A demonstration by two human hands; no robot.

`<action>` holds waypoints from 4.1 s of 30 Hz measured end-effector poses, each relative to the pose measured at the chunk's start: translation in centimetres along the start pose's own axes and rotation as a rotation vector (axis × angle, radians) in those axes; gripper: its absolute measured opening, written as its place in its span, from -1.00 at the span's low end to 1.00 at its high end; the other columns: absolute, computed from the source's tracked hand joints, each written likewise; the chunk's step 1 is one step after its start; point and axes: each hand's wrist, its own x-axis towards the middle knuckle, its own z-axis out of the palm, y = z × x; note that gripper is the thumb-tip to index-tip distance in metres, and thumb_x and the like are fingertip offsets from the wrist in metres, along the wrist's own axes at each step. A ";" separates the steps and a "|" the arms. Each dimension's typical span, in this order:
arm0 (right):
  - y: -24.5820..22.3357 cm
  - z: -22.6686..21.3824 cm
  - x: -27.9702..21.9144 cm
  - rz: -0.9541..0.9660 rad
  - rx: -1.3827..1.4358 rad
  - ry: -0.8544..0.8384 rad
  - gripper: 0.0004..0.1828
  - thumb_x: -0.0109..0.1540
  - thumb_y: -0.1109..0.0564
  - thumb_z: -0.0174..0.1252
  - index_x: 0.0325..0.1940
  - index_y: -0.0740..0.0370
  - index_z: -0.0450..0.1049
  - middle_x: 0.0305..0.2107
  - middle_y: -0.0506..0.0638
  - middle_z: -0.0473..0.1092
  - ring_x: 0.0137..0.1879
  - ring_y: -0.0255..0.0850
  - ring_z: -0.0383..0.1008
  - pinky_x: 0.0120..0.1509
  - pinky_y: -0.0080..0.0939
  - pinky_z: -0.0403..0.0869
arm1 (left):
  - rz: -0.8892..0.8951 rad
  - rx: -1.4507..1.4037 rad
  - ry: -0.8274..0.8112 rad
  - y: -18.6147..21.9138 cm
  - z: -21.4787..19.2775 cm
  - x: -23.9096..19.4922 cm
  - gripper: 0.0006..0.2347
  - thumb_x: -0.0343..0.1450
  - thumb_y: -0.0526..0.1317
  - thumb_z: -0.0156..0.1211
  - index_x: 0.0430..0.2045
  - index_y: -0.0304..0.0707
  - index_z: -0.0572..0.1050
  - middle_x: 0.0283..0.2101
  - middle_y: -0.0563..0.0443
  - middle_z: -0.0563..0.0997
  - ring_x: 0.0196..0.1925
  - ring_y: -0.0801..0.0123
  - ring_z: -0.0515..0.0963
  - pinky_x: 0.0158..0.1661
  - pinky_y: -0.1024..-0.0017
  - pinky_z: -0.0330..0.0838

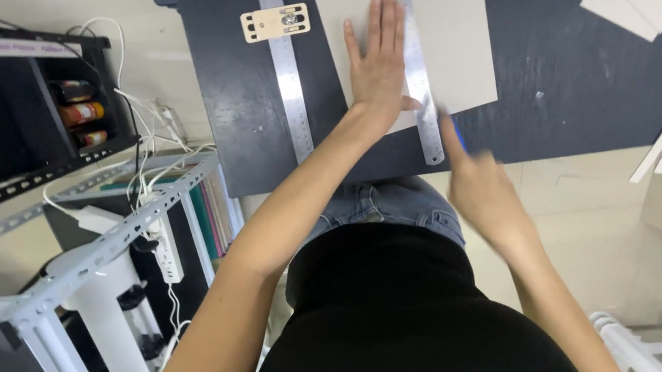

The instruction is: Cutting cardboard sheets into smaller pieces using a utility knife and a metal ruler for precision.

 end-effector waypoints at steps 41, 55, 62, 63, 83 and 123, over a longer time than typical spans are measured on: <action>0.3 -6.4 4.6 -0.138 0.224 0.105 -0.34 0.33 0.25 -0.24 0.56 0.07 0.02 -0.68 0.34 0.35 -0.62 0.22 0.33 -0.39 0.07 0.30 | 0.015 0.013 -0.045 0.0 -0.5 0.4 0.39 -0.04 0.63 0.27 0.46 -0.31 -0.37 0.51 -0.13 -0.46 0.55 0.10 -0.45 0.41 -0.24 -0.28; -3.4 -4.8 12.5 -0.070 0.217 0.154 -0.24 0.31 0.30 -0.28 0.59 -0.06 -0.17 -0.34 0.33 0.24 -0.30 0.39 0.34 -0.27 0.19 0.35 | 0.017 -0.018 -0.118 -0.1 -1.0 0.4 0.34 0.04 0.54 0.36 0.46 -0.27 -0.40 0.49 -0.12 -0.53 0.54 0.14 -0.50 0.40 -0.26 -0.27; -0.5 -4.0 2.9 -0.002 0.046 0.005 0.10 0.06 0.51 -0.26 0.63 -0.19 -0.24 -0.58 0.27 0.24 -0.50 0.35 0.28 -0.38 0.17 0.31 | 0.015 -0.002 -0.129 -0.4 -0.7 0.1 0.36 0.04 0.57 0.31 0.45 -0.32 -0.46 0.49 -0.12 -0.57 0.54 0.14 -0.54 0.39 -0.31 -0.34; -0.4 -5.6 1.4 0.122 0.144 -0.115 -0.11 0.21 0.31 -0.22 0.59 -0.28 -0.10 -0.42 0.29 0.36 -0.57 0.18 0.34 -0.37 0.06 0.43 | 0.046 -0.087 -0.076 -0.8 -0.3 -0.3 0.37 0.02 0.51 0.43 0.45 -0.32 -0.41 0.51 -0.12 -0.52 0.55 0.14 -0.49 0.37 -0.32 -0.32; 15.1 5.0 14.5 0.180 0.836 0.651 -0.31 -0.07 0.15 0.51 0.07 0.35 0.39 -0.14 0.25 0.49 0.04 0.14 0.53 0.05 -0.02 0.51 | -0.574 -1.639 0.449 -1.8 4.0 -3.4 -0.27 0.20 -0.49 0.35 0.25 -0.27 0.06 0.09 -0.40 0.41 0.08 -0.06 0.51 -0.01 0.07 0.39; 23.3 -12.4 15.4 0.247 0.562 0.812 -0.52 0.09 0.25 0.35 0.05 0.33 0.37 -0.22 0.36 0.50 -0.02 0.32 0.53 0.02 0.28 0.52 | 0.046 -1.504 -0.146 14.7 -10.0 8.7 -0.13 0.31 -0.27 0.33 0.43 -0.35 -0.20 0.39 -0.36 -0.08 0.48 -0.18 -0.04 0.42 0.04 -0.17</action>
